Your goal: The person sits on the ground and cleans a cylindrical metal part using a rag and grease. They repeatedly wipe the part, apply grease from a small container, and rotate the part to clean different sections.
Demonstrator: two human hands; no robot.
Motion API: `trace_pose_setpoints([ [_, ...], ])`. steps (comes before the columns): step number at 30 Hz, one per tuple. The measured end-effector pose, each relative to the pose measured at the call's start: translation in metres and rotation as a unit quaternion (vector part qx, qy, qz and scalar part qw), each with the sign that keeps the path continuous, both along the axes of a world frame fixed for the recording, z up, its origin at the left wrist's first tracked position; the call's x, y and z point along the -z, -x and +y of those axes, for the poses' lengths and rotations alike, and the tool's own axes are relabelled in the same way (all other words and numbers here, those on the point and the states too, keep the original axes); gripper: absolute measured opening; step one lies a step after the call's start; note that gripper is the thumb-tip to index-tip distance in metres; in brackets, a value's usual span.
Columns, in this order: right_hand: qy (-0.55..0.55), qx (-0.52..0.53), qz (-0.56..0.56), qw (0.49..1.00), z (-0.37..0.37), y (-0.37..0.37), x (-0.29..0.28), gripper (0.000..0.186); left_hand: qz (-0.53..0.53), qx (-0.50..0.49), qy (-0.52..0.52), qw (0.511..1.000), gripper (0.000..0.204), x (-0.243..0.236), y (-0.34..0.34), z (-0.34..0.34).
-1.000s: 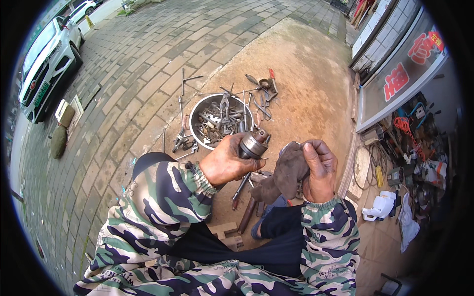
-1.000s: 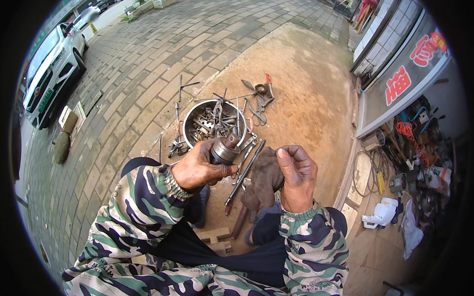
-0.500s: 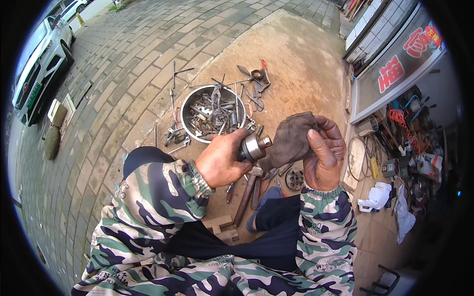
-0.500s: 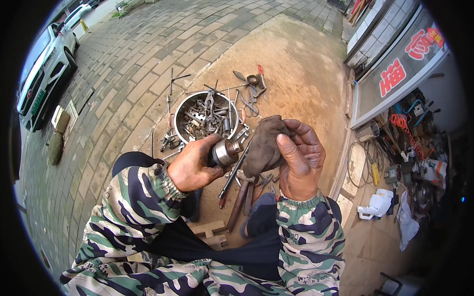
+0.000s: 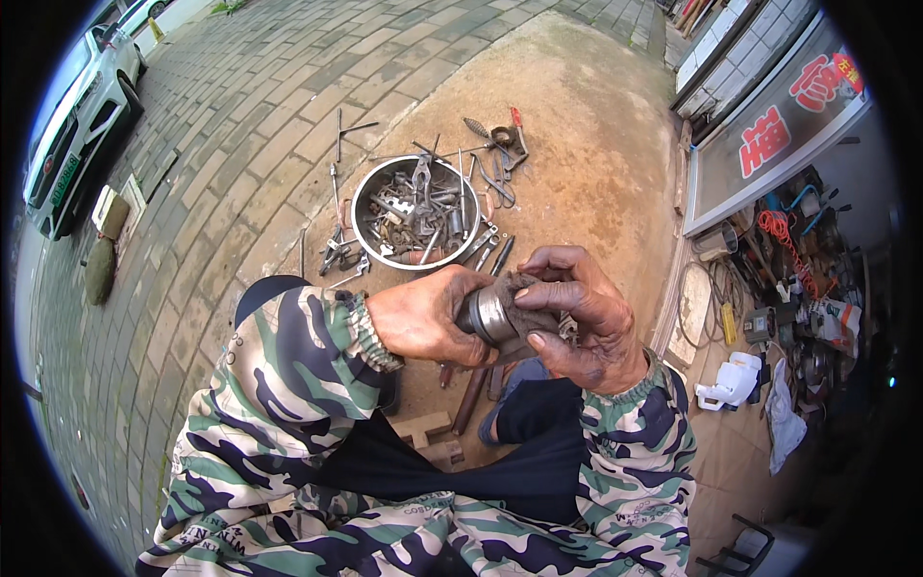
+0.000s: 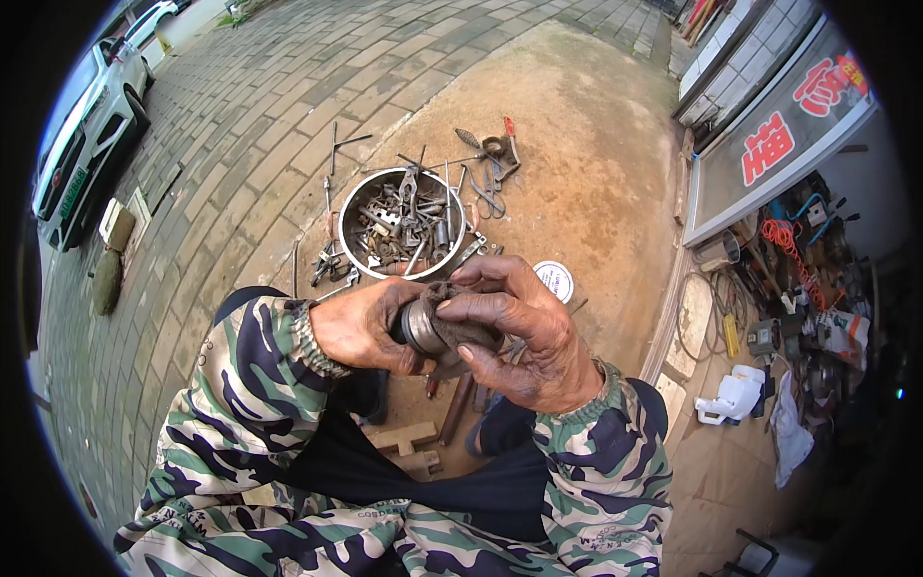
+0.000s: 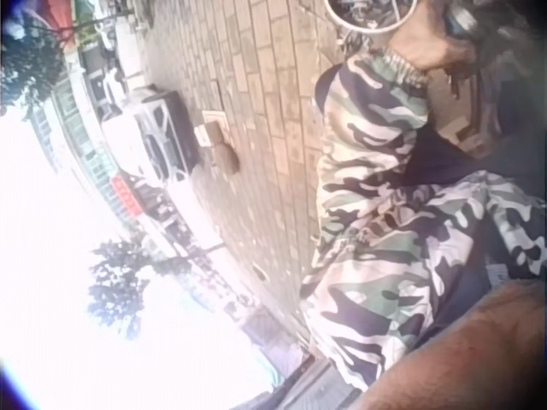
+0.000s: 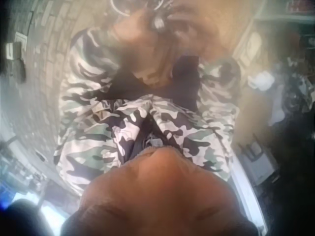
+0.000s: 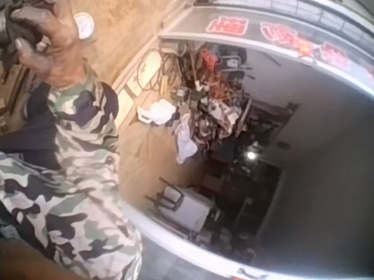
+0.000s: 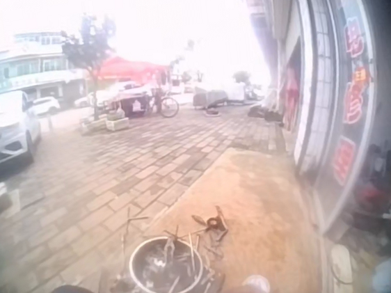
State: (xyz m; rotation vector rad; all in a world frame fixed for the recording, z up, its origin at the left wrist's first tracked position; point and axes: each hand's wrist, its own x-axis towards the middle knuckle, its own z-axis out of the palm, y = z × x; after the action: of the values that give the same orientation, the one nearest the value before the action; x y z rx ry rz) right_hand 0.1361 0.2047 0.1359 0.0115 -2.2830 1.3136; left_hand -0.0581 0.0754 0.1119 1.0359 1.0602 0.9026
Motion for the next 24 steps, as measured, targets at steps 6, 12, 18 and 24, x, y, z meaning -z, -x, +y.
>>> trace_pose_setpoints([
  [6, -0.059, 0.037, -0.016, 0.997, -0.01, 0.001, 0.0, 0.034, 0.059, 0.017, -0.071, 0.996, 0.043, 0.014, -0.006, -0.004],
  [12, 0.128, 0.097, -0.082, 0.984, -0.016, 0.001, 0.021, 0.021, 0.468, -0.111, -0.28, 0.83, 0.035, 0.005, -0.011, -0.007],
  [18, 0.488, 0.136, -0.076, 0.859, -0.024, 0.014, 0.026, 0.02, 0.628, -0.132, -0.219, 0.735, 0.031, 0.006, -0.023, -0.002],
  [24, -0.021, 0.02, 0.007, 1.0, -0.016, 0.0, 0.007, 0.034, 0.064, 0.1, -0.044, 0.992, 0.041, 0.007, 0.009, 0.003],
])
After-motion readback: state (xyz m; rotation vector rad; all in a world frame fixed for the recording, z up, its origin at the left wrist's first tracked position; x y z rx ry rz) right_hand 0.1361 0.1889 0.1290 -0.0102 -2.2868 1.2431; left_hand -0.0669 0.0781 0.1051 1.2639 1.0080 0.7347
